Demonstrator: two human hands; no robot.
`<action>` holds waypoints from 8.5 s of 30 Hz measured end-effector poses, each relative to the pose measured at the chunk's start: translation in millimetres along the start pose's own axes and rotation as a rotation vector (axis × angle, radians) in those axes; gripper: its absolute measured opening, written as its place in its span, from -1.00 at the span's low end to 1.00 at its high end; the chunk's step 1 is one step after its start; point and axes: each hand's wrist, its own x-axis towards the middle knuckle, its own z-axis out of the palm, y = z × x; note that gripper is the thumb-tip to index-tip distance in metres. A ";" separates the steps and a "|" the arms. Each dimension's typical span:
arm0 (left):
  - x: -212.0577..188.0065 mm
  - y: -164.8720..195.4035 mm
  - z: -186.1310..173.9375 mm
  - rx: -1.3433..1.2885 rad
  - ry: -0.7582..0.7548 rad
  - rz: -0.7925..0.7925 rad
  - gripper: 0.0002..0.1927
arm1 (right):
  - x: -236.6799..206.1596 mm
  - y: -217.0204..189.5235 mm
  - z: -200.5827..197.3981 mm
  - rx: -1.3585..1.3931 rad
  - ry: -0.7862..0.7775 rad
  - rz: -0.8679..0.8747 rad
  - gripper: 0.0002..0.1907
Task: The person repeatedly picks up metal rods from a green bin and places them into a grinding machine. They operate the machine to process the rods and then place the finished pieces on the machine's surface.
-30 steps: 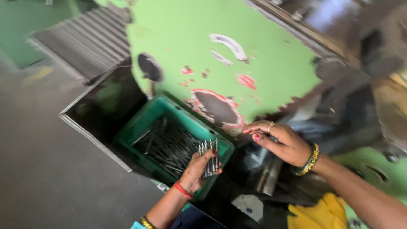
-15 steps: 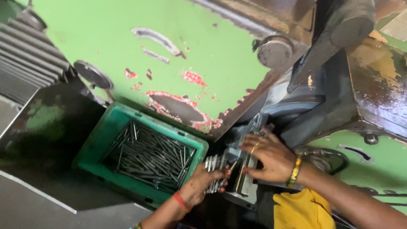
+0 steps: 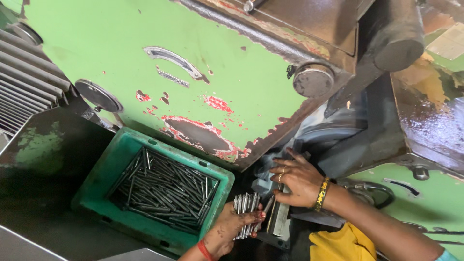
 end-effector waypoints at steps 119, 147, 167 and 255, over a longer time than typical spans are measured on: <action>71.4 8.8 15.6 0.152 -0.095 0.169 -0.85 | -9.9 -31.7 -16.3 -0.081 -0.125 0.143 0.21; 73.6 11.2 11.1 0.119 -0.072 -0.001 -0.77 | -6.0 -1.4 -5.5 -0.014 0.024 0.101 -0.47; 63.8 12.3 16.0 0.239 -0.193 0.073 -0.81 | -4.3 14.1 8.8 0.021 0.256 0.022 -0.73; 77.9 8.1 20.6 -0.014 0.023 0.023 -0.86 | -4.8 -33.8 -17.1 -0.120 -0.212 0.190 -0.06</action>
